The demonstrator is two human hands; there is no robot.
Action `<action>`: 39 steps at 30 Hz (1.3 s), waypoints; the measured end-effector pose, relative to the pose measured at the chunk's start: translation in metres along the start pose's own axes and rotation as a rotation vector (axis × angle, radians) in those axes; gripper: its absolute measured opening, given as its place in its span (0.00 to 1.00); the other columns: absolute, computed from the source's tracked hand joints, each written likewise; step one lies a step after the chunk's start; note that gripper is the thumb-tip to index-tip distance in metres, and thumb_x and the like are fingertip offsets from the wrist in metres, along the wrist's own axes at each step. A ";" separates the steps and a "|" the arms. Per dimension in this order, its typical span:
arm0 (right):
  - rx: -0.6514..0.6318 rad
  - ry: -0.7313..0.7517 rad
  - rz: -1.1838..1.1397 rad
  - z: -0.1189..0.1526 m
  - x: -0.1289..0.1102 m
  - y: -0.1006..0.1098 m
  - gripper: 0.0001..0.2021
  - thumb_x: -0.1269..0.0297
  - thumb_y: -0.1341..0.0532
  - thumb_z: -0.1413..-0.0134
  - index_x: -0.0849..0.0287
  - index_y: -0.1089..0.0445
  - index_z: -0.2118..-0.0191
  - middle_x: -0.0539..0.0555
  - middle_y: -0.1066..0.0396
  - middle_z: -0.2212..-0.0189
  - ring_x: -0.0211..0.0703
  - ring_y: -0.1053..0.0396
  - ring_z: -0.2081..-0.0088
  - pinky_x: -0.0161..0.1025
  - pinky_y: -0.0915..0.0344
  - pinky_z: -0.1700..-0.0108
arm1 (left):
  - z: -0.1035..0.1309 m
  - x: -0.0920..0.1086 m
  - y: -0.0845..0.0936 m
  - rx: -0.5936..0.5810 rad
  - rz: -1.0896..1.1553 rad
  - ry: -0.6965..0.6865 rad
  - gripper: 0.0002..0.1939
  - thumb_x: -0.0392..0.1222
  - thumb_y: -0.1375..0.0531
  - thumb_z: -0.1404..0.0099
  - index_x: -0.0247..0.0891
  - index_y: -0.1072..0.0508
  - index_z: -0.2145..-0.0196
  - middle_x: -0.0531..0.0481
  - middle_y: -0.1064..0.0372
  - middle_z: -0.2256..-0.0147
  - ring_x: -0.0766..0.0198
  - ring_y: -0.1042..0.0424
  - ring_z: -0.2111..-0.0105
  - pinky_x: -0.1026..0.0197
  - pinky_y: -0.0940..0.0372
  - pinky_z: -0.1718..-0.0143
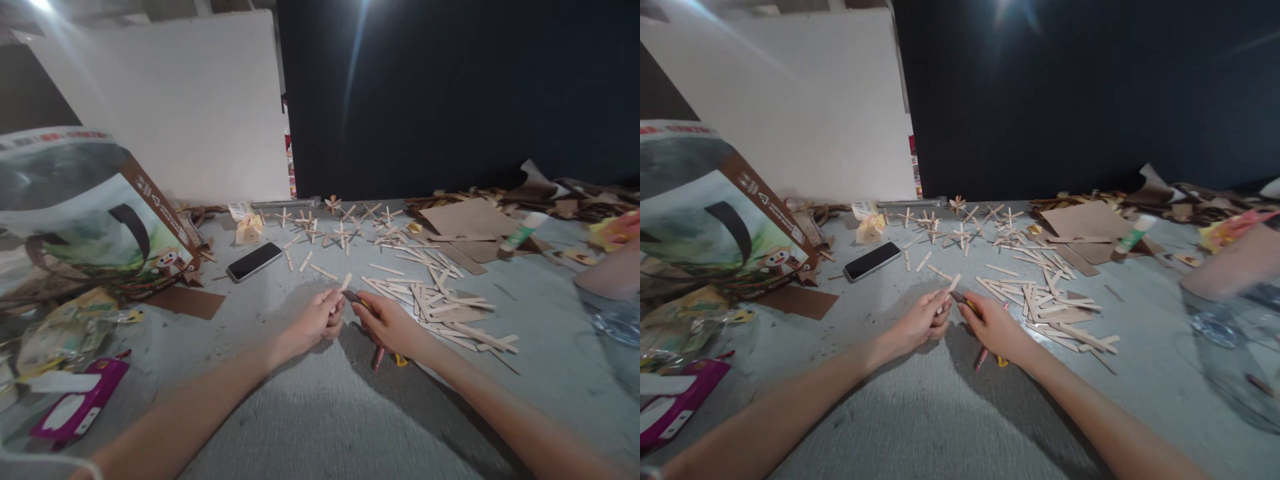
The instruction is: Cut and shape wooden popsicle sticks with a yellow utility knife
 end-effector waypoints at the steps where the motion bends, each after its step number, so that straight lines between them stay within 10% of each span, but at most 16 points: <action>1: -0.019 -0.049 -0.071 0.000 0.000 -0.001 0.20 0.44 0.42 0.34 0.51 0.47 0.70 0.39 0.50 0.84 0.32 0.51 0.86 0.32 0.54 0.84 | -0.001 -0.002 0.000 0.021 -0.016 -0.029 0.25 0.65 0.43 0.29 0.42 0.42 0.69 0.65 0.57 0.80 0.74 0.59 0.85 0.68 0.59 0.83; 16: -0.109 -0.226 -0.552 0.004 -0.005 -0.015 0.28 0.31 0.36 0.45 0.51 0.43 0.64 0.37 0.42 0.81 0.27 0.54 0.88 0.27 0.51 0.89 | -0.001 -0.005 -0.006 0.050 -0.009 -0.134 0.32 0.76 0.42 0.36 0.42 0.41 0.68 0.65 0.56 0.80 0.74 0.59 0.83 0.68 0.56 0.82; 30: -0.016 -0.116 -0.305 0.001 -0.003 -0.014 0.25 0.34 0.41 0.38 0.51 0.46 0.68 0.39 0.43 0.80 0.29 0.51 0.88 0.31 0.54 0.88 | 0.005 -0.003 -0.004 0.103 -0.368 -0.228 0.25 0.68 0.48 0.27 0.43 0.43 0.67 0.60 0.49 0.77 0.70 0.49 0.79 0.66 0.52 0.78; 39: -0.014 -0.076 -0.231 0.001 0.001 -0.005 0.25 0.35 0.43 0.35 0.51 0.47 0.68 0.40 0.47 0.81 0.30 0.54 0.85 0.31 0.53 0.85 | 0.003 0.000 -0.005 -0.058 -0.217 -0.209 0.29 0.73 0.49 0.30 0.43 0.43 0.67 0.63 0.54 0.77 0.72 0.55 0.81 0.66 0.54 0.79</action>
Point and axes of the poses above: each hand's wrist, its own z-axis away from the middle knuckle, its own y-axis out of the back of the hand, x = y × z, the point moved 1 cm from there along -z, towards the middle knuckle
